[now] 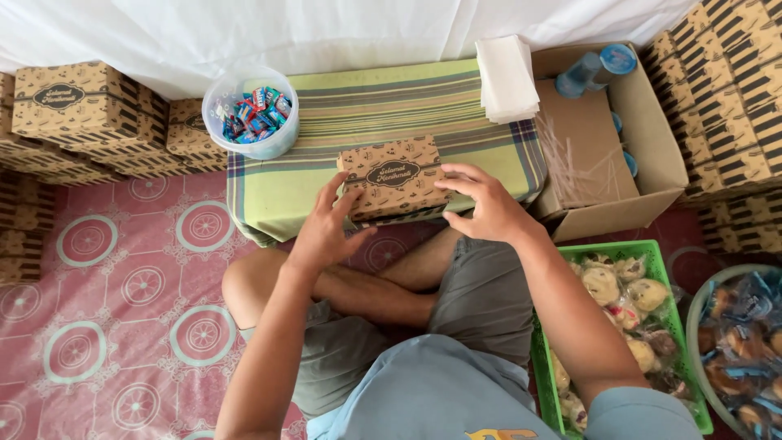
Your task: Assembling and filling cardboard snack boxes with paper liners, candies, and small cakes.
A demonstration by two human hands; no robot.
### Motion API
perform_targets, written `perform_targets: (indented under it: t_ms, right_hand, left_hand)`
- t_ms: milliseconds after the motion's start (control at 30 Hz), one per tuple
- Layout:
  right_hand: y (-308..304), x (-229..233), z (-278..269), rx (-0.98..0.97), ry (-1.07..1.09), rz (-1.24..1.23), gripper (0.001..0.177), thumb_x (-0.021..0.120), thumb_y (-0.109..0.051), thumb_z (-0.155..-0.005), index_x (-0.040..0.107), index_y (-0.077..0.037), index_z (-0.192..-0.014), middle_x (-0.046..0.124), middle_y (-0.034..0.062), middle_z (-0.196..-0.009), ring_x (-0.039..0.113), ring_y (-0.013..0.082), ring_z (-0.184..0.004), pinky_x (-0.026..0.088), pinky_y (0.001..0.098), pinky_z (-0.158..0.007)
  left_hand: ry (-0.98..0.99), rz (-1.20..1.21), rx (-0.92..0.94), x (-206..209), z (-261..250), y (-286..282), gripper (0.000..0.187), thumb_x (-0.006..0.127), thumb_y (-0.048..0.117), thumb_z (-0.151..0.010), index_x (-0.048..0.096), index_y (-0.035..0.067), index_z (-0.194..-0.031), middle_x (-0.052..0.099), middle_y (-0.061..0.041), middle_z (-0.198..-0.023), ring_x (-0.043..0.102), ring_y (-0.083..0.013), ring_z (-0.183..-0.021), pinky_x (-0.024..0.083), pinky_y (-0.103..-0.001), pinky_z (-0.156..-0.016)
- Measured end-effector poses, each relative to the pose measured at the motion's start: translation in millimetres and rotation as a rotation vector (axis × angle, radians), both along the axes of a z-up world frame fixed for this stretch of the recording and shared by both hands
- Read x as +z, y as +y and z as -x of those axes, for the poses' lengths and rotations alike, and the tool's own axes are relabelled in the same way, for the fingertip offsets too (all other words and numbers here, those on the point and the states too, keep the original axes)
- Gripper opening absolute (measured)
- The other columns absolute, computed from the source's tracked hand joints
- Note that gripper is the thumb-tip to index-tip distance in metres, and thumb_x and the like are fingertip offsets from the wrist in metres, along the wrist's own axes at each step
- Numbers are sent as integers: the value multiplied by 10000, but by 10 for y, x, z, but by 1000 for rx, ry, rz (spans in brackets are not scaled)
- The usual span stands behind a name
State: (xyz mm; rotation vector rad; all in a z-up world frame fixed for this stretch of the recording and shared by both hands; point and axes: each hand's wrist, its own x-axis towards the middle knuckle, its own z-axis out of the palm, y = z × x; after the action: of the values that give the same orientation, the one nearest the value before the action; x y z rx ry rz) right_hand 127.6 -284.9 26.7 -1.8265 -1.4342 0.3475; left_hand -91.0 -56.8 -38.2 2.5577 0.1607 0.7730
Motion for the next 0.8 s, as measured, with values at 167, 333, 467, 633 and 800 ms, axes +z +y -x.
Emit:
perform_targets:
  t_ms: [167,333,467,633,800]
  right_hand:
    - [41,-162,-20,-20,-155,-73,308,716,-85,-953,715,-19,-1254,623,220,-1323,672,434,-1136,634,476,-839]
    - [73,-155,-34,-42,-183,-110,308,785,-117,-914,741,-37,-1208,647,195,-1306,691,421,-1098,658,408,-782]
    - [95,-228,-13,-10,-388,-89,348,800,-87,-865,728,-49,-1202,639,162,-1315,702,372,-1097,654,403,-828]
    - [91,-175,3,-45,-461,-203,151,718,-24,-940,749,-34,-1088,705,134,-1154,741,303,-1007,654,343,-758]
    - [101,-104,8,-73,-251,-288,132,695,-50,-978,764,-45,-1090,726,113,-1108,749,289,-947,650,323,-691]
  left_hand:
    - [-80,-50,85,-231,-99,-105,645,864,259,-818,611,5,-1355,450,-240,-1472,506,-457,-1349,559,-450,-1029]
    - [-138,-13,136,-260,-141,-139,686,891,249,-786,608,13,-1364,475,-237,-1453,516,-468,-1333,581,-465,-988]
    - [-198,-33,183,-267,-169,-130,657,935,238,-705,682,35,-1275,587,-171,-1364,590,-402,-1267,615,-406,-930]
    - [-208,29,190,-288,-174,-108,662,954,235,-693,703,58,-1279,606,-147,-1355,590,-379,-1278,604,-407,-945]
    - [-203,131,134,-352,-188,-36,720,956,244,-703,663,69,-1337,554,-154,-1420,548,-412,-1325,589,-425,-985]
